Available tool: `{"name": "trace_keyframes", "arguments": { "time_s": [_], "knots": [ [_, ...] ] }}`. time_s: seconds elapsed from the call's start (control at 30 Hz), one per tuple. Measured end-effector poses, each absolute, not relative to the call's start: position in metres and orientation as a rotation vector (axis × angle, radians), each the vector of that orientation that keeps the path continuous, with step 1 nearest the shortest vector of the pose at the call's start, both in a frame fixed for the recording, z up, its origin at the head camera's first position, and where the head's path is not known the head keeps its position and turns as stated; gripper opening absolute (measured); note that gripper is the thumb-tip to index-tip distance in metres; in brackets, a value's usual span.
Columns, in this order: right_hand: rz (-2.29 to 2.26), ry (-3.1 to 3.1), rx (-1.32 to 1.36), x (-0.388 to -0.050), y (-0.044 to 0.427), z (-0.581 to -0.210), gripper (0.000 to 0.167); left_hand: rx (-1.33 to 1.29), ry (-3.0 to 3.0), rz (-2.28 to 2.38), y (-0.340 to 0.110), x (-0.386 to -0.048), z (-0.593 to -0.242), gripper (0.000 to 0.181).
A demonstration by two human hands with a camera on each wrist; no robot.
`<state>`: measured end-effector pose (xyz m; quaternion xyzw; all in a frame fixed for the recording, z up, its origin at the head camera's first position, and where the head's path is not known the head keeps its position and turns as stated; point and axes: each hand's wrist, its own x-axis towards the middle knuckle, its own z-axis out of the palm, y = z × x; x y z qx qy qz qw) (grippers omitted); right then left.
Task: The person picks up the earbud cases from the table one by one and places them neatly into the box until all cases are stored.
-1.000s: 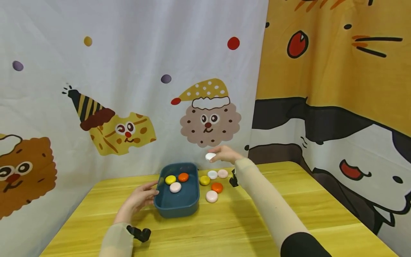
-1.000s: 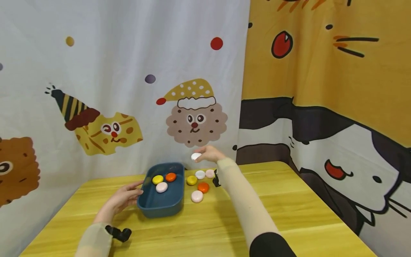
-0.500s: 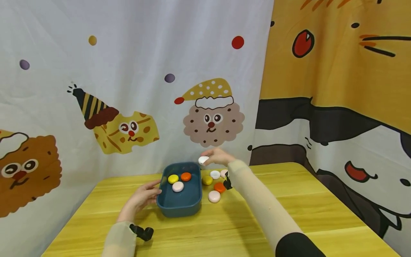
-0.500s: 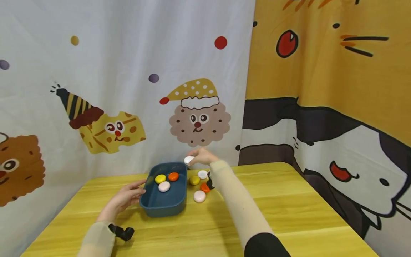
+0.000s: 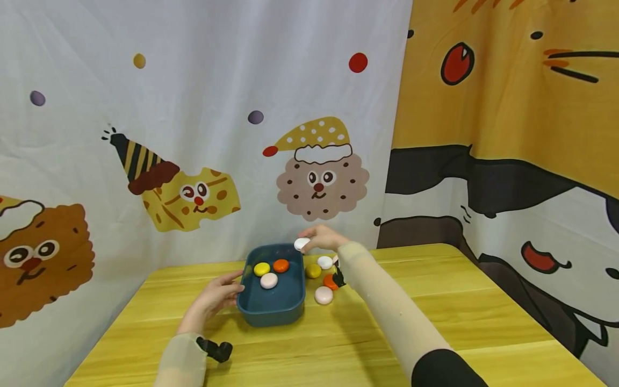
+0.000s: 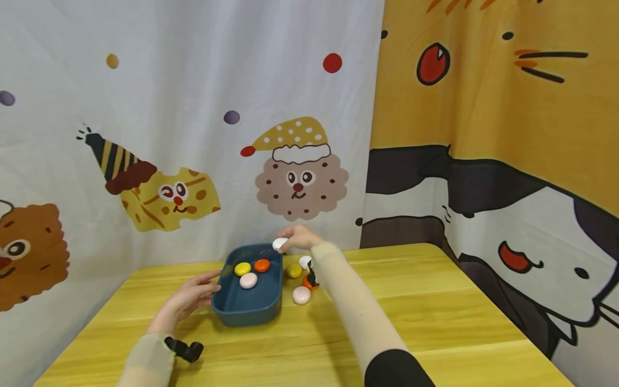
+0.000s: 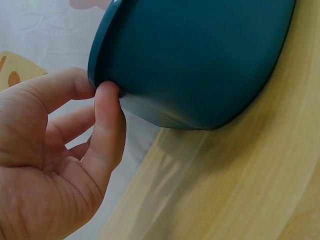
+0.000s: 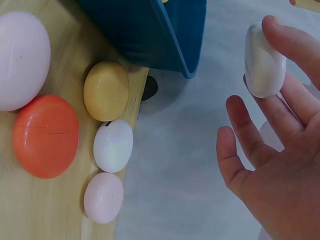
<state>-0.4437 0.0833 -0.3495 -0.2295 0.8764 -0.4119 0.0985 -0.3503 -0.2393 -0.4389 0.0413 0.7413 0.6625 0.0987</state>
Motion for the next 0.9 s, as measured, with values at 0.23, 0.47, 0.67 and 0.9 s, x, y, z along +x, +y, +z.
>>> {"name": "trace_keyframes", "arguments": {
  "time_s": [0.23, 0.47, 0.67, 0.9],
  "knots": [
    [-1.17, 2.601, -0.725, -0.445, 0.079, -0.351, 0.048, 0.133, 2.192, 1.957, -0.24, -0.35, -0.438, 0.061],
    [-1.074, 2.646, -0.764, -0.443, 0.073, -0.353, 0.048, 0.162, 2.196, 1.946, -0.24, -0.35, -0.439, 0.061],
    [-1.031, 2.652, -0.804, -0.44, 0.064, -0.356, 0.047, 0.166, 2.199, 1.947, -0.24, -0.351, -0.439, 0.061],
    [-0.996, 2.66, -0.818, -0.439, 0.054, -0.362, 0.046, 0.153, 2.196, 1.959, -0.239, -0.35, -0.438, 0.059]
  ]
}}
